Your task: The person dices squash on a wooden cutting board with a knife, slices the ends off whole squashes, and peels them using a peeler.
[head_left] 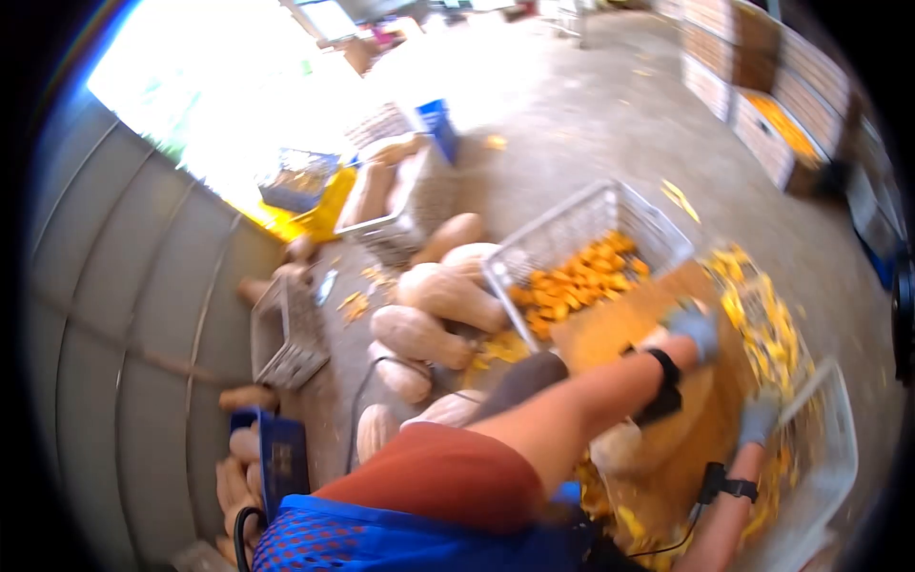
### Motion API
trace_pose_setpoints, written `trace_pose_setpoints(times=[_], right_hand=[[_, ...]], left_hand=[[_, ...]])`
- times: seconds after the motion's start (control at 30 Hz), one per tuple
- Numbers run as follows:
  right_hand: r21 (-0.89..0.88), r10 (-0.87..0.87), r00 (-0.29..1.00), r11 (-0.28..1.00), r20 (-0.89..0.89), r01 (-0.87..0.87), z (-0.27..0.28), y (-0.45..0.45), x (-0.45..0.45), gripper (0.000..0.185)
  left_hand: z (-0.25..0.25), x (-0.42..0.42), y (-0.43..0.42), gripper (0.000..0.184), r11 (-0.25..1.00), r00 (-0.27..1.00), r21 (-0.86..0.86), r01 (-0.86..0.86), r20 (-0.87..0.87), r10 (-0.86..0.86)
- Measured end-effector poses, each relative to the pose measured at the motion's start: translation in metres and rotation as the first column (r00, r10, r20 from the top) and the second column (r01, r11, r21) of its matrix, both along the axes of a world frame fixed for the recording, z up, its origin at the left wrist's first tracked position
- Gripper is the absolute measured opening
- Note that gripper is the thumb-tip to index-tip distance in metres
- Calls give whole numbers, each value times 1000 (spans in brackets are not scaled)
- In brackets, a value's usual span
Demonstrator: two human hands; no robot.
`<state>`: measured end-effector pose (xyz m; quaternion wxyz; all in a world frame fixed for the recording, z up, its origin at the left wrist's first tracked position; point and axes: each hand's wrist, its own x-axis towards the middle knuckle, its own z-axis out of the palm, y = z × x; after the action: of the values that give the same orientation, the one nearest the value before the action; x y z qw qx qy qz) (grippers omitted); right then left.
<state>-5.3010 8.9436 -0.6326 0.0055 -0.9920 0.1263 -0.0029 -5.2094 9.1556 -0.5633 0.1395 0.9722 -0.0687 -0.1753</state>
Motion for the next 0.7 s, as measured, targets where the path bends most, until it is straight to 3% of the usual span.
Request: trace_pose_setpoints(times=[0.03, 0.13, 0.27, 0.3, 0.4, 0.5, 0.6, 0.7], right_hand=[[68, -30, 982, 998, 184, 18, -35, -16, 18, 50], [198, -38, 977, 980, 210, -4, -38, -22, 62, 55], [188, -145, 988, 970, -56, 153, -7, 5, 92, 46], [171, -38, 992, 985, 121, 17, -58, -23, 107, 42], [256, -47, 997, 966, 66, 29, -71, -35, 116, 39], [188, 9, 999, 982, -49, 1, -65, -41, 123, 36], [240, -28, 998, 971, 59, 13, -29, -24, 100, 33], [274, -20, 937, 958, 349, -82, -22, -26, 81, 31]], left_hand=[[32, -14, 6, 65, 998, 994, -61, -4, -106, -3], [54, -26, 10, 74, 999, 995, -43, -27, -102, 22], [59, -18, 19, 78, 999, 994, -40, -23, -111, 18], [62, -17, 17, 78, 1000, 994, -20, -24, -108, 22], [64, -20, 20, 77, 999, 991, -31, -24, -130, 20], [63, -18, 18, 76, 999, 992, -46, -27, -125, 21], [67, -19, 20, 74, 999, 992, -46, -27, -127, 21], [63, -22, 18, 68, 999, 996, -39, -35, -79, 32]])
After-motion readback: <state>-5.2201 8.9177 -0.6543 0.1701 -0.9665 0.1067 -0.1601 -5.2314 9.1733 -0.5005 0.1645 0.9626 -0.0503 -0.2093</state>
